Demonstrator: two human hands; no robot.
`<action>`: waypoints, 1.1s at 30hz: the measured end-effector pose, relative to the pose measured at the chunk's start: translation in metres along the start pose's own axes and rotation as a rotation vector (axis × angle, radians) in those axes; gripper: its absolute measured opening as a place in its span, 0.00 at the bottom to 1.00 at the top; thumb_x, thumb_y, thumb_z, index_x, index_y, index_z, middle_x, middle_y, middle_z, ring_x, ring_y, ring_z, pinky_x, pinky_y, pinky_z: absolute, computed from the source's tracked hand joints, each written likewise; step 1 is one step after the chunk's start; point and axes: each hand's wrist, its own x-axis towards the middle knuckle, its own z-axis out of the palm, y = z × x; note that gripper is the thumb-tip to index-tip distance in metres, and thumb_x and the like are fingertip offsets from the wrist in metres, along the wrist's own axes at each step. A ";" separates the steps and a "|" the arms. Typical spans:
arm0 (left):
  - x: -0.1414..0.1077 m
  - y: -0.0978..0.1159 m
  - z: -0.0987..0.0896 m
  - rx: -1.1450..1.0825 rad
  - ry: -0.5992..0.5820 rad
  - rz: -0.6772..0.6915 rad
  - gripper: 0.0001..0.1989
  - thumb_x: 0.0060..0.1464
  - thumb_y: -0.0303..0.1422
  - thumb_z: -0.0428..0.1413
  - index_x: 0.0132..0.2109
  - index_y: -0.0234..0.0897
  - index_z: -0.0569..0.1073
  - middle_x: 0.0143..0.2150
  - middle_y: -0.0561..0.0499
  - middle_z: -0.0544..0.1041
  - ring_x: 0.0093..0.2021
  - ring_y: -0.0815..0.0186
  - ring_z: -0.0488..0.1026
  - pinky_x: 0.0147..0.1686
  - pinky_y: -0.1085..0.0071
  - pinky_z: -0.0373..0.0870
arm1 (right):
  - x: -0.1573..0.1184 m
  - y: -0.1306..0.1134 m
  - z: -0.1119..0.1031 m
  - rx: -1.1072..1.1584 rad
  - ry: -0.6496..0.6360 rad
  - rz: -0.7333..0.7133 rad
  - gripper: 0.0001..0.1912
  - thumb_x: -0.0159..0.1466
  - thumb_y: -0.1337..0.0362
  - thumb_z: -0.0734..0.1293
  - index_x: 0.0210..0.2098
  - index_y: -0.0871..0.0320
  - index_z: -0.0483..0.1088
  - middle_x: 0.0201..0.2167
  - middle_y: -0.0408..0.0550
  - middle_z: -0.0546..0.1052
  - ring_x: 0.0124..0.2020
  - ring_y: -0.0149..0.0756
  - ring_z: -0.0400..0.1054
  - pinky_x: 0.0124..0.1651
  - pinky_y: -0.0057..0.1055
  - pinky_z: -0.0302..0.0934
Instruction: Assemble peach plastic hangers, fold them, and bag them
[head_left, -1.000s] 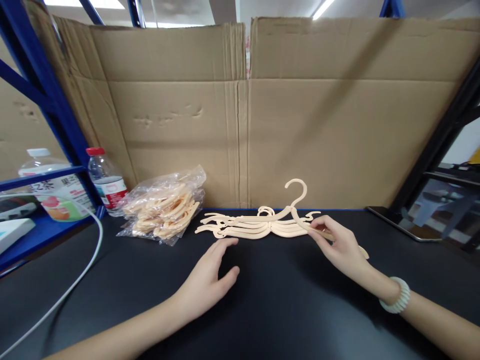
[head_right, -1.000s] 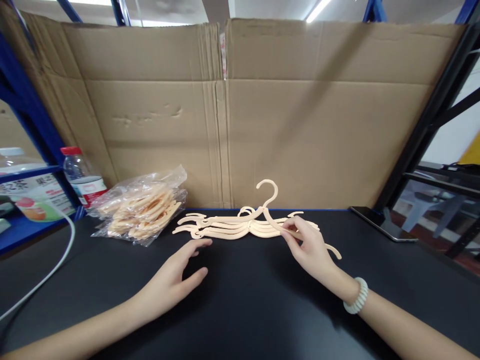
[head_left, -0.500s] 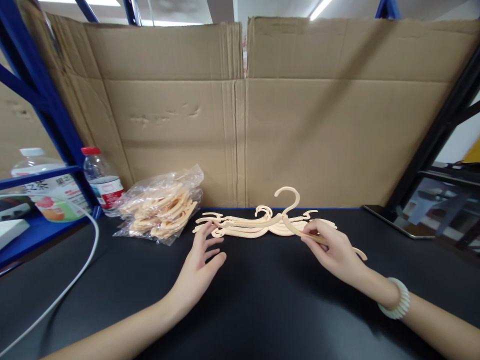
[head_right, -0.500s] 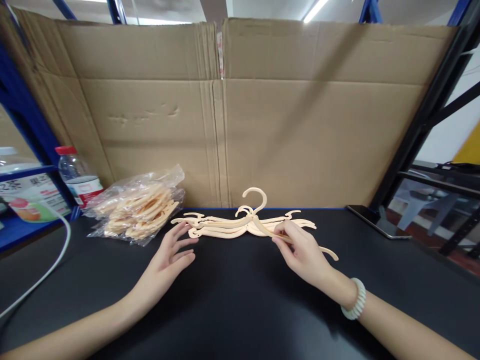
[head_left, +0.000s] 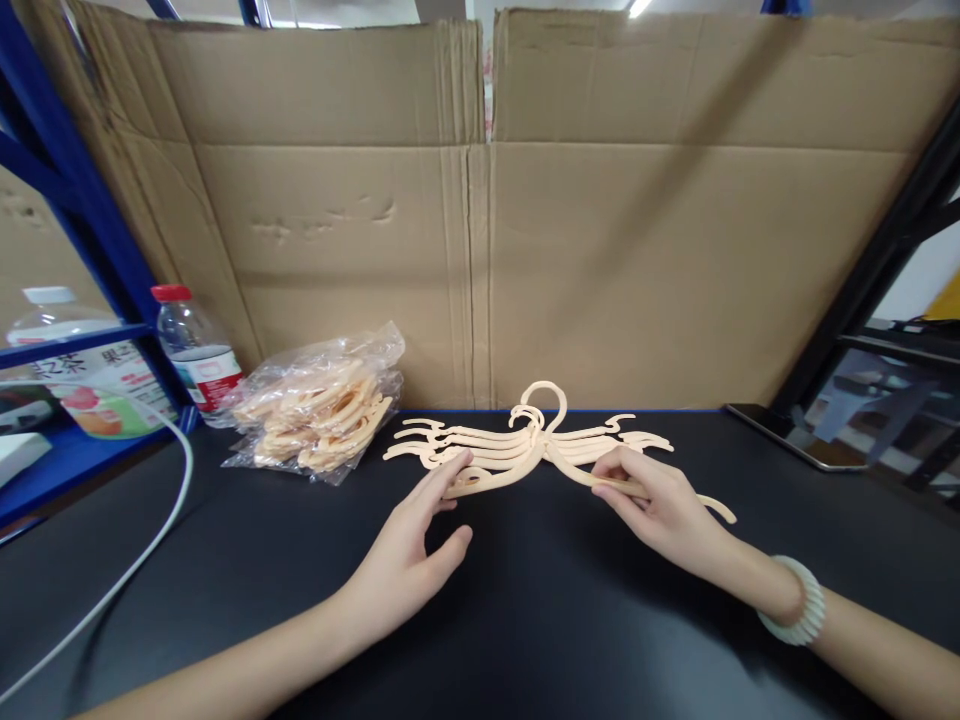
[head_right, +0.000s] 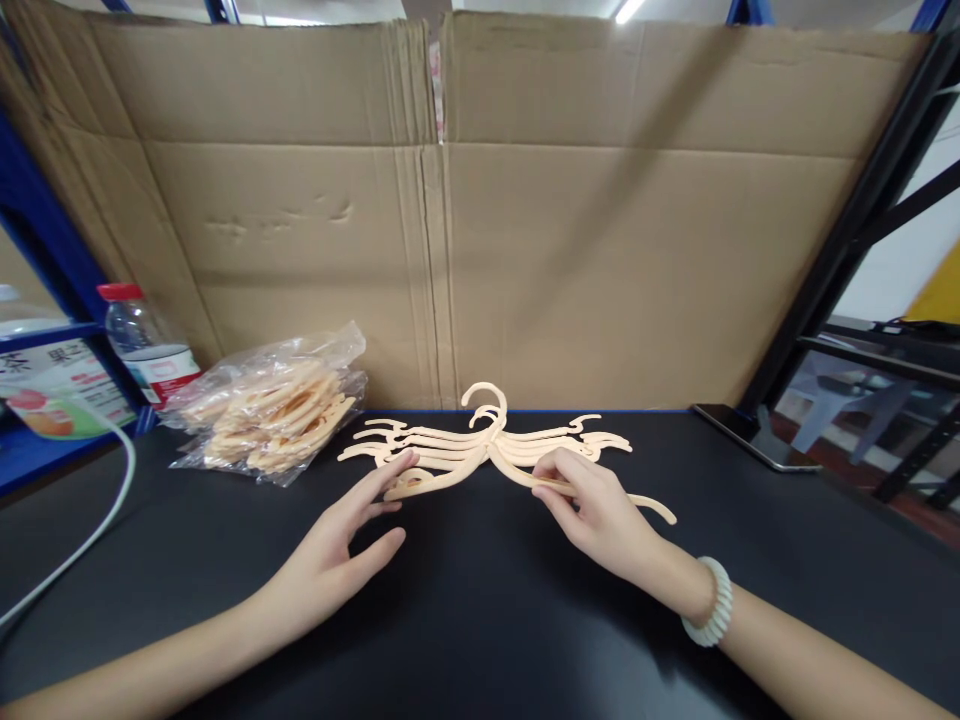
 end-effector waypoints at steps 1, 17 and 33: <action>0.001 0.000 0.000 -0.033 0.000 -0.020 0.29 0.57 0.34 0.53 0.65 0.44 0.58 0.62 0.43 0.67 0.61 0.55 0.66 0.55 0.57 0.70 | 0.000 0.000 0.000 0.004 0.001 0.008 0.02 0.68 0.66 0.61 0.37 0.54 0.64 0.30 0.44 0.71 0.29 0.33 0.65 0.32 0.30 0.61; 0.012 0.001 -0.004 -0.440 0.072 -0.355 0.17 0.50 0.44 0.61 0.37 0.31 0.77 0.32 0.47 0.78 0.30 0.66 0.72 0.32 0.71 0.67 | 0.001 -0.009 -0.021 -0.905 0.080 -0.144 0.11 0.69 0.63 0.61 0.33 0.59 0.70 0.32 0.49 0.75 0.32 0.41 0.68 0.34 0.36 0.53; 0.013 0.001 -0.002 -0.485 0.137 -0.361 0.17 0.50 0.43 0.62 0.39 0.32 0.77 0.32 0.48 0.78 0.29 0.67 0.71 0.31 0.71 0.66 | -0.004 -0.003 -0.004 -0.596 0.031 -0.054 0.16 0.65 0.77 0.55 0.47 0.58 0.68 0.61 0.62 0.61 0.42 0.41 0.70 0.41 0.38 0.67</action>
